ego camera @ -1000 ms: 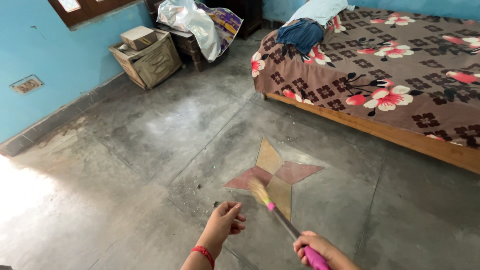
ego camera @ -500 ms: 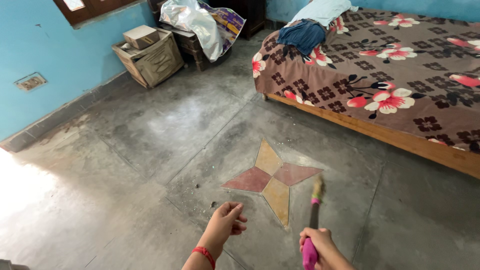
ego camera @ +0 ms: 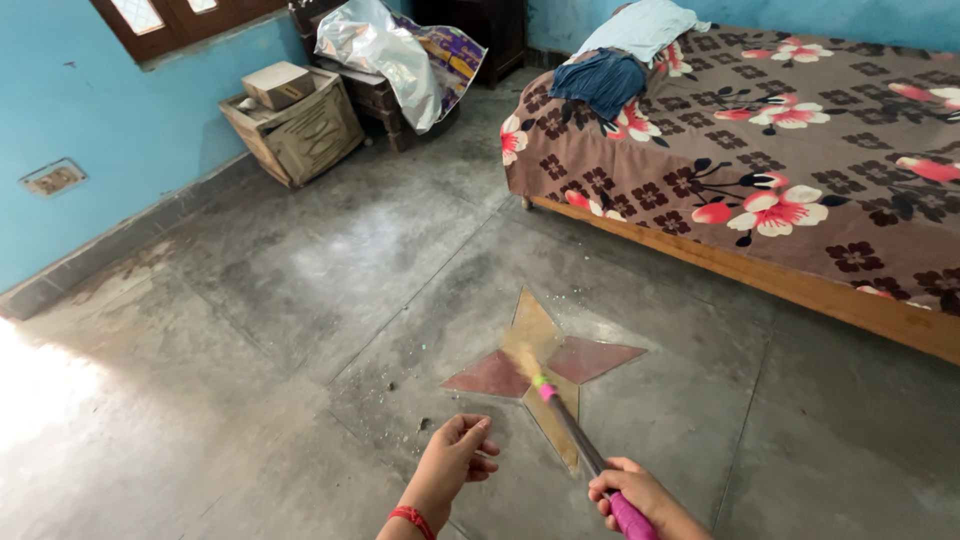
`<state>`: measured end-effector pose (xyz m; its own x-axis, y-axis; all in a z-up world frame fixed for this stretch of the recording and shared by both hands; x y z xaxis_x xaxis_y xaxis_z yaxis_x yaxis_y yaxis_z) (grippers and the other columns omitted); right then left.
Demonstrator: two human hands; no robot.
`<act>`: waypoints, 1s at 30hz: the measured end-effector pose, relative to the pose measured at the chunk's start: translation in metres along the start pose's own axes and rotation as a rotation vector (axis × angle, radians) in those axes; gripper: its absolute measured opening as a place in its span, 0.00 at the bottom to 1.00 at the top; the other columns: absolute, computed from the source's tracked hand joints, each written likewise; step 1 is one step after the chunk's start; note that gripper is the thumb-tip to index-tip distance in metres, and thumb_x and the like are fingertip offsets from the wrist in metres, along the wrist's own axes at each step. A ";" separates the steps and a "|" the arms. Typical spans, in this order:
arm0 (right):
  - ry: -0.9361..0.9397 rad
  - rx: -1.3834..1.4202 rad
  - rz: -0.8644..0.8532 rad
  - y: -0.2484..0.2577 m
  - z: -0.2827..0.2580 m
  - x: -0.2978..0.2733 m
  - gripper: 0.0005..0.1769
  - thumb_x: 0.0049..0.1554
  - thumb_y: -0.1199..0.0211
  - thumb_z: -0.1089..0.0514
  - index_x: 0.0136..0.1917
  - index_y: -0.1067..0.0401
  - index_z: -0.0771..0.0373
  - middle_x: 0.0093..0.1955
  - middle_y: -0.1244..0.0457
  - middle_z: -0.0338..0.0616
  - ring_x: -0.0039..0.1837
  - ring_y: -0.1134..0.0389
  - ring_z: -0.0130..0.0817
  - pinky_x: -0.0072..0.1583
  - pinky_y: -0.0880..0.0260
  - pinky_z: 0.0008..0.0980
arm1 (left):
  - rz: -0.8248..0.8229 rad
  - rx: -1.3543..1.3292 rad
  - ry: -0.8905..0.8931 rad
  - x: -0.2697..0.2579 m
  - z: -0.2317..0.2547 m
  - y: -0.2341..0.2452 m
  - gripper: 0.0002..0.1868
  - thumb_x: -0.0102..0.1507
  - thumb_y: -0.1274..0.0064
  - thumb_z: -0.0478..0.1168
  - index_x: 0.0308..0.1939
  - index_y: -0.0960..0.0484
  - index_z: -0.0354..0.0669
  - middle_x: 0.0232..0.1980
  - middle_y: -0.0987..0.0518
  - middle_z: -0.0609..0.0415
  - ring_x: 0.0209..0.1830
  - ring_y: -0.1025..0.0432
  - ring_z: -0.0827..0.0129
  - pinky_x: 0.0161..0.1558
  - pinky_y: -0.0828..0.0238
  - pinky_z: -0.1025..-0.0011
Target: The person sweeps a tiled floor in a bedroom using a broom with a pink handle. They move debris across the floor, sweeping around a star-shaped tile design and near a bed with floral bedding. The person adjusts their position to cover different areas of the room, including near a wooden cabinet and a doorway.
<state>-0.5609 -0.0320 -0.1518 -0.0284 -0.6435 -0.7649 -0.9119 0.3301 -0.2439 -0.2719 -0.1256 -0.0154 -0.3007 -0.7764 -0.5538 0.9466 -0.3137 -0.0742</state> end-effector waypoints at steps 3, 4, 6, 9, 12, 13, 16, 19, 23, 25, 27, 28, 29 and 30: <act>0.072 0.083 0.176 0.002 -0.002 0.012 0.24 0.52 0.38 0.68 0.61 0.40 0.63 0.35 0.36 0.52 0.32 0.36 0.37 0.32 0.37 0.39 | -0.032 -0.014 -0.001 0.012 0.005 -0.002 0.18 0.68 0.51 0.51 0.52 0.21 0.43 0.38 0.20 0.57 0.31 0.26 0.74 0.39 0.28 0.73; 0.102 0.037 0.161 0.006 -0.003 0.020 0.18 0.52 0.38 0.66 0.55 0.38 0.69 0.33 0.36 0.53 0.30 0.36 0.38 0.31 0.36 0.39 | -0.042 -0.020 -0.006 0.018 0.006 -0.003 0.18 0.68 0.51 0.51 0.52 0.21 0.43 0.38 0.21 0.57 0.32 0.26 0.74 0.39 0.28 0.73; 0.160 -0.056 0.131 0.020 -0.005 0.037 0.13 0.53 0.38 0.64 0.43 0.33 0.80 0.29 0.37 0.54 0.26 0.36 0.42 0.29 0.34 0.39 | -0.061 -0.034 -0.013 0.032 0.010 -0.003 0.17 0.68 0.51 0.51 0.52 0.22 0.42 0.38 0.21 0.56 0.32 0.26 0.73 0.39 0.28 0.73; 0.104 -0.013 0.191 0.038 -0.002 0.062 0.11 0.52 0.39 0.66 0.33 0.32 0.78 0.27 0.37 0.55 0.25 0.36 0.44 0.29 0.37 0.40 | -0.071 -0.017 -0.018 0.051 0.020 0.000 0.18 0.68 0.51 0.51 0.51 0.22 0.41 0.38 0.21 0.57 0.32 0.26 0.73 0.38 0.28 0.73; 0.080 -0.252 0.040 0.045 -0.007 0.083 0.14 0.52 0.37 0.64 0.36 0.30 0.83 0.27 0.35 0.57 0.27 0.32 0.41 0.30 0.33 0.37 | -0.077 -0.028 -0.008 0.067 0.037 0.004 0.17 0.68 0.51 0.51 0.52 0.22 0.42 0.38 0.21 0.56 0.32 0.26 0.73 0.39 0.28 0.73; 0.041 -0.245 0.052 0.043 -0.011 0.087 0.12 0.53 0.36 0.65 0.43 0.33 0.80 0.30 0.35 0.55 0.29 0.32 0.41 0.32 0.31 0.37 | -0.073 -0.016 -0.009 0.072 0.045 0.007 0.17 0.68 0.52 0.50 0.53 0.22 0.43 0.38 0.21 0.56 0.32 0.26 0.73 0.39 0.28 0.73; -0.041 -0.180 0.031 0.030 -0.029 0.079 0.20 0.55 0.34 0.68 0.57 0.39 0.73 0.34 0.34 0.52 0.32 0.32 0.37 0.34 0.30 0.36 | -0.077 0.019 -0.003 0.086 0.065 0.014 0.17 0.68 0.52 0.50 0.54 0.22 0.44 0.38 0.21 0.57 0.32 0.26 0.73 0.40 0.27 0.72; -0.036 -0.079 -0.042 0.007 -0.063 0.065 0.27 0.54 0.35 0.66 0.64 0.42 0.70 0.36 0.35 0.50 0.31 0.36 0.33 0.31 0.35 0.35 | -0.097 0.043 -0.006 0.104 0.079 0.018 0.18 0.68 0.52 0.50 0.54 0.22 0.43 0.38 0.22 0.57 0.32 0.26 0.73 0.40 0.27 0.72; -0.005 -0.069 0.069 -0.032 -0.089 0.055 0.32 0.52 0.37 0.66 0.68 0.42 0.58 0.38 0.35 0.51 0.32 0.37 0.35 0.30 0.37 0.36 | -0.134 0.049 -0.001 0.125 0.097 0.018 0.18 0.68 0.53 0.51 0.54 0.22 0.44 0.38 0.22 0.58 0.32 0.26 0.74 0.40 0.27 0.72; 0.033 -0.042 0.148 -0.039 -0.096 0.056 0.30 0.52 0.37 0.67 0.67 0.42 0.59 0.38 0.36 0.51 0.32 0.37 0.36 0.31 0.36 0.37 | -0.152 0.046 0.006 0.134 0.104 0.019 0.17 0.68 0.53 0.51 0.53 0.22 0.44 0.37 0.22 0.58 0.32 0.26 0.73 0.41 0.27 0.72; 0.070 0.013 0.254 -0.040 -0.102 0.063 0.26 0.53 0.38 0.68 0.63 0.42 0.62 0.37 0.36 0.52 0.33 0.36 0.38 0.31 0.35 0.39 | -0.169 0.044 0.002 0.142 0.108 0.022 0.17 0.68 0.52 0.50 0.53 0.23 0.43 0.37 0.22 0.57 0.32 0.26 0.73 0.40 0.27 0.72; 0.104 0.032 0.239 -0.039 -0.105 0.066 0.20 0.53 0.38 0.67 0.57 0.40 0.67 0.35 0.36 0.52 0.32 0.37 0.38 0.31 0.35 0.39 | -0.170 0.051 0.002 0.146 0.110 0.024 0.17 0.68 0.52 0.50 0.53 0.22 0.43 0.37 0.22 0.57 0.32 0.27 0.73 0.40 0.27 0.72; 0.138 0.051 0.225 -0.037 -0.109 0.067 0.15 0.53 0.37 0.65 0.51 0.38 0.72 0.33 0.37 0.51 0.30 0.37 0.38 0.30 0.35 0.39 | -0.171 0.058 0.002 0.151 0.112 0.026 0.17 0.68 0.52 0.50 0.52 0.21 0.43 0.37 0.23 0.58 0.32 0.27 0.73 0.40 0.27 0.72; 0.174 0.067 0.211 -0.037 -0.114 0.069 0.13 0.54 0.37 0.64 0.45 0.35 0.77 0.30 0.37 0.51 0.29 0.37 0.38 0.30 0.34 0.38 | -0.172 0.064 -0.001 0.156 0.115 0.027 0.17 0.68 0.51 0.50 0.52 0.21 0.43 0.36 0.23 0.58 0.31 0.27 0.73 0.39 0.27 0.72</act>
<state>-0.5757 -0.1674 -0.1270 -0.2896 -0.6629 -0.6905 -0.8493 0.5106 -0.1340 -0.3062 -0.3178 -0.0088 -0.4580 -0.7085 -0.5370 0.8717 -0.4763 -0.1151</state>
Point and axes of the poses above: each hand's wrist, its own x-axis towards the middle knuckle, its own y-axis out of the back of the hand, z = x × y, the point moved 2 cm from there along x, towards the middle knuckle
